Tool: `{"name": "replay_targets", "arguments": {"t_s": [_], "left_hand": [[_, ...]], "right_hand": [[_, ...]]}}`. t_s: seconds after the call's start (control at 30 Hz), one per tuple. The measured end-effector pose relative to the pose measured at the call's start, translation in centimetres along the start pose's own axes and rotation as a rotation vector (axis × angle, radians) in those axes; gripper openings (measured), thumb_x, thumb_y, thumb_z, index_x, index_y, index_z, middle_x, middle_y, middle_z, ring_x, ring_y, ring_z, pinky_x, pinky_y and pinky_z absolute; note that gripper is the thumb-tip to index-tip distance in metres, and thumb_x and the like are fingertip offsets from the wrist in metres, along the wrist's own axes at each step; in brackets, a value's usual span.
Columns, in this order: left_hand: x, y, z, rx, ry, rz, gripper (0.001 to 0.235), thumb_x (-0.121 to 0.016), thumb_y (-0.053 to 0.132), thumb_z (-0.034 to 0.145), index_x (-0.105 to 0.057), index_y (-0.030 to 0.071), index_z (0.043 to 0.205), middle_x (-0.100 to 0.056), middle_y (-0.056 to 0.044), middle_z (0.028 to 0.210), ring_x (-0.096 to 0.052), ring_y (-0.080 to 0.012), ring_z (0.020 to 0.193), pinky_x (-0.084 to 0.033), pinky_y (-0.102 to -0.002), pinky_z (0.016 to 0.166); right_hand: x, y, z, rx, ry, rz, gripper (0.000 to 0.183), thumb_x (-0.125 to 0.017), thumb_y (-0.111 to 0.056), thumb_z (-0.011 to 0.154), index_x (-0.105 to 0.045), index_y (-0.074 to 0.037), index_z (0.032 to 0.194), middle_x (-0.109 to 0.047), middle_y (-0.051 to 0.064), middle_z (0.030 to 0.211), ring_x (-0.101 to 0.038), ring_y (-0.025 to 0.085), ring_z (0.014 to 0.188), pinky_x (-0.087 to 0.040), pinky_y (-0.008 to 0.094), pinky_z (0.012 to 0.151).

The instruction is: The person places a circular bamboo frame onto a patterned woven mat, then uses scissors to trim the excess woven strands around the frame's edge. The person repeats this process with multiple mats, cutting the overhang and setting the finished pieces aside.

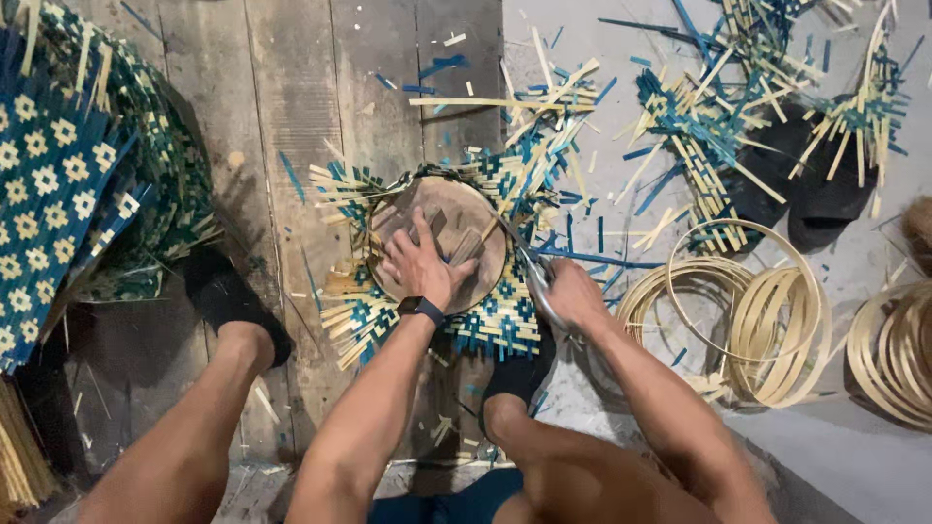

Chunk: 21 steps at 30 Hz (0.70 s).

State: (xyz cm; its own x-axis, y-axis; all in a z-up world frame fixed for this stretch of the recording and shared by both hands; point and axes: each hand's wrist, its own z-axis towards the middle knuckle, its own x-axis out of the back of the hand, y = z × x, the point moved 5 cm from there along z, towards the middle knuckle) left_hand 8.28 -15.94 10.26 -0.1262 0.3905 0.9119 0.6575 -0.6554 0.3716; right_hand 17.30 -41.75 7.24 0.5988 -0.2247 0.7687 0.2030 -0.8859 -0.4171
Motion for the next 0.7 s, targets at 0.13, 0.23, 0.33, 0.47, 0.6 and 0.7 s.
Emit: {"name": "replay_targets", "arguments": {"t_s": [0.13,0.23,0.33,0.47,0.6,0.7], "left_hand": [[-0.7,-0.2,0.4,-0.069,-0.070,-0.002,0.130,-0.096,0.053,0.050,-0.029,0.017,0.155,-0.043,-0.019,0.128,-0.040,-0.0426,0.124,-0.033,-0.063,0.097],[-0.8,-0.5,0.5,-0.112,-0.112,0.021,0.130,-0.096,0.053,0.049,-0.029,0.016,0.155,-0.043,-0.019,0.127,-0.040,-0.0417,0.124,-0.033,-0.062,0.097],[-0.4,0.0,1.0,-0.136,-0.144,0.035,0.128,-0.096,0.053,0.052,-0.030,0.015,0.155,-0.042,-0.019,0.126,-0.039,-0.0419,0.123,-0.032,-0.063,0.096],[0.1,0.0,1.6,-0.228,-0.189,0.040,0.122,-0.094,0.052,0.062,-0.030,0.011,0.157,-0.042,-0.021,0.127,-0.040,-0.0437,0.123,-0.033,-0.062,0.097],[0.2,0.0,1.4,-0.287,-0.189,0.041,0.122,-0.096,0.045,0.056,-0.032,0.014,0.154,-0.043,-0.020,0.129,-0.038,-0.0441,0.128,-0.031,-0.064,0.100],[0.7,0.3,1.8,-0.301,-0.190,0.038,0.122,-0.096,0.045,0.055,-0.032,0.013,0.154,-0.044,-0.020,0.129,-0.038,-0.0438,0.129,-0.031,-0.064,0.099]], "right_hand": [[0.5,1.0,0.3,0.043,0.028,-0.129,0.049,-0.063,-0.049,0.084,-0.072,-0.003,0.099,-0.071,0.029,0.100,-0.068,0.047,0.096,-0.052,0.055,0.086],[-0.2,1.0,1.2,0.003,0.067,-0.154,0.050,-0.066,-0.052,0.084,-0.070,-0.002,0.090,-0.071,0.027,0.092,-0.068,0.046,0.092,-0.053,0.054,0.084],[1.3,-1.4,2.3,0.299,0.531,-0.193,0.048,-0.069,-0.042,0.077,-0.066,0.001,0.097,-0.066,0.025,0.090,-0.066,0.046,0.084,-0.053,0.055,0.073],[0.4,0.4,4.1,0.037,0.228,-0.221,0.041,-0.066,-0.044,0.086,-0.066,-0.004,0.098,-0.065,0.019,0.094,-0.066,0.037,0.087,-0.054,0.052,0.079],[2.4,-0.7,3.8,0.329,0.503,-0.287,0.049,-0.071,-0.047,0.080,-0.067,-0.003,0.103,-0.066,0.020,0.096,-0.065,0.038,0.089,-0.054,0.051,0.079],[2.6,-3.0,5.9,0.408,0.622,-0.432,0.062,-0.076,-0.052,0.076,-0.069,0.003,0.104,-0.066,0.022,0.091,-0.065,0.038,0.082,-0.053,0.050,0.070]]}}
